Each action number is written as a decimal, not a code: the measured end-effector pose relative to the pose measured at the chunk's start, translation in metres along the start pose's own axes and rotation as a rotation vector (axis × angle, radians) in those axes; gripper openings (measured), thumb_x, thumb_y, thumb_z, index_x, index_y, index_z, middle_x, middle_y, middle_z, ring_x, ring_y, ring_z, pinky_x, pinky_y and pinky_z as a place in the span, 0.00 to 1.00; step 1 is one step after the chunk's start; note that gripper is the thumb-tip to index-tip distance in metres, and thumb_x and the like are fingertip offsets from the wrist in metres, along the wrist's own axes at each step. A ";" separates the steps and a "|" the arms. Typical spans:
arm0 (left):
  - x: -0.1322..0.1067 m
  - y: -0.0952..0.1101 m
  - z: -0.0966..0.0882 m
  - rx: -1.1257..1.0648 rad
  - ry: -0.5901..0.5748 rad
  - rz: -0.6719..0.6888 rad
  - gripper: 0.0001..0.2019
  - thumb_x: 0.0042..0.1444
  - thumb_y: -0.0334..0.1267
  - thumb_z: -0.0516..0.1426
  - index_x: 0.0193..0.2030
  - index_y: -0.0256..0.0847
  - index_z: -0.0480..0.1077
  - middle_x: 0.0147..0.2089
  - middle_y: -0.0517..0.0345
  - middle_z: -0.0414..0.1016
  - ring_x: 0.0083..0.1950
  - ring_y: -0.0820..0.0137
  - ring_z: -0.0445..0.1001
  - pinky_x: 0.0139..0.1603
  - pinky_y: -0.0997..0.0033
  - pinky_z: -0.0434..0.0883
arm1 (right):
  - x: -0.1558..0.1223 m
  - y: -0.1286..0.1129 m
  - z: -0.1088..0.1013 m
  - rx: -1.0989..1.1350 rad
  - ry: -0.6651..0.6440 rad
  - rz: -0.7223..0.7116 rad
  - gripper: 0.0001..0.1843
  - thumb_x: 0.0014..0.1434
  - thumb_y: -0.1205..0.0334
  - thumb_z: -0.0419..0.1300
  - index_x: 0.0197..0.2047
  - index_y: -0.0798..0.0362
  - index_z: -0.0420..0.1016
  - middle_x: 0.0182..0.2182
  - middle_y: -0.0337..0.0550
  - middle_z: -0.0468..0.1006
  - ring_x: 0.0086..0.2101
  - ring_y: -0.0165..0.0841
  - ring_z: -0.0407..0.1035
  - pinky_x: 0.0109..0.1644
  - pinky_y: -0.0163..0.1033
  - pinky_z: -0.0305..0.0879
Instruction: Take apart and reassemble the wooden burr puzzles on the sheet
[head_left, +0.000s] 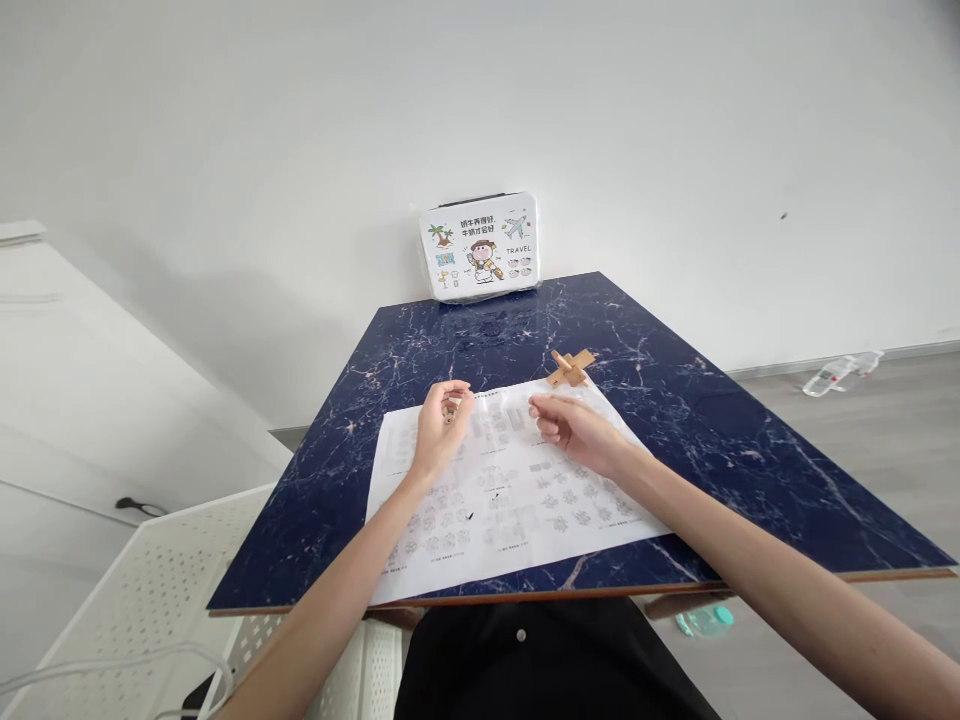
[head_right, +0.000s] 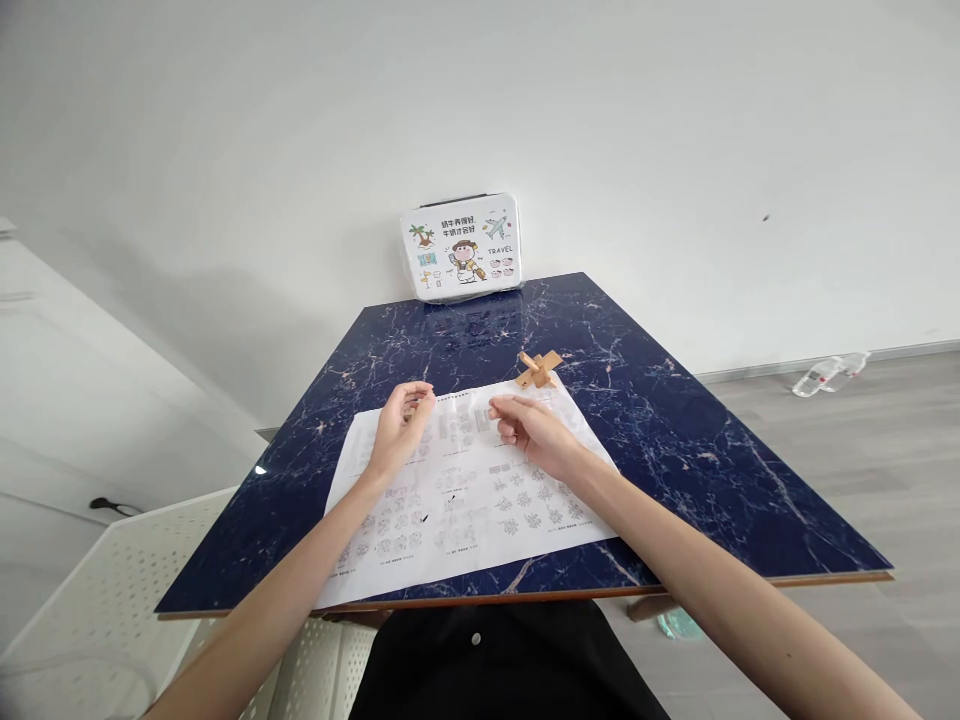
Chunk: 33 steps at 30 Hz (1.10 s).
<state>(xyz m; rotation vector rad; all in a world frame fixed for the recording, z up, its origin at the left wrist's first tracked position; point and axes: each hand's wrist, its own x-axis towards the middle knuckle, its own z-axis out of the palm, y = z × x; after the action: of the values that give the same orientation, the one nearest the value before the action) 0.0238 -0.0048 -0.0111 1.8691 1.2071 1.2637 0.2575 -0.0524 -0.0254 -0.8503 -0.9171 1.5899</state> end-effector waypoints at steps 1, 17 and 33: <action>0.000 0.000 -0.001 0.004 0.006 0.001 0.14 0.67 0.50 0.59 0.51 0.43 0.73 0.51 0.50 0.77 0.50 0.63 0.77 0.46 0.66 0.73 | -0.001 0.001 0.002 -0.054 -0.027 0.017 0.19 0.57 0.47 0.73 0.35 0.52 0.73 0.33 0.40 0.73 0.25 0.26 0.56 0.27 0.37 0.56; 0.029 -0.048 -0.084 0.340 -0.050 0.025 0.17 0.70 0.53 0.53 0.51 0.44 0.74 0.57 0.49 0.80 0.58 0.57 0.77 0.59 0.56 0.73 | -0.006 0.012 0.010 -0.434 -0.180 -0.006 0.22 0.62 0.40 0.68 0.39 0.51 0.75 0.33 0.43 0.79 0.26 0.29 0.64 0.29 0.38 0.58; 0.012 -0.038 -0.067 0.514 -0.529 0.160 0.42 0.58 0.62 0.65 0.75 0.53 0.57 0.75 0.44 0.59 0.76 0.44 0.58 0.73 0.41 0.60 | -0.007 0.012 0.014 -0.490 -0.196 -0.008 0.21 0.64 0.40 0.66 0.39 0.51 0.74 0.33 0.43 0.79 0.26 0.29 0.63 0.29 0.39 0.57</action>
<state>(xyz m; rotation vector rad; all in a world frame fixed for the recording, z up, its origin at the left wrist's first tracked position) -0.0501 0.0208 -0.0115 2.4984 1.1648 0.4774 0.2417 -0.0630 -0.0295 -1.0321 -1.4859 1.4802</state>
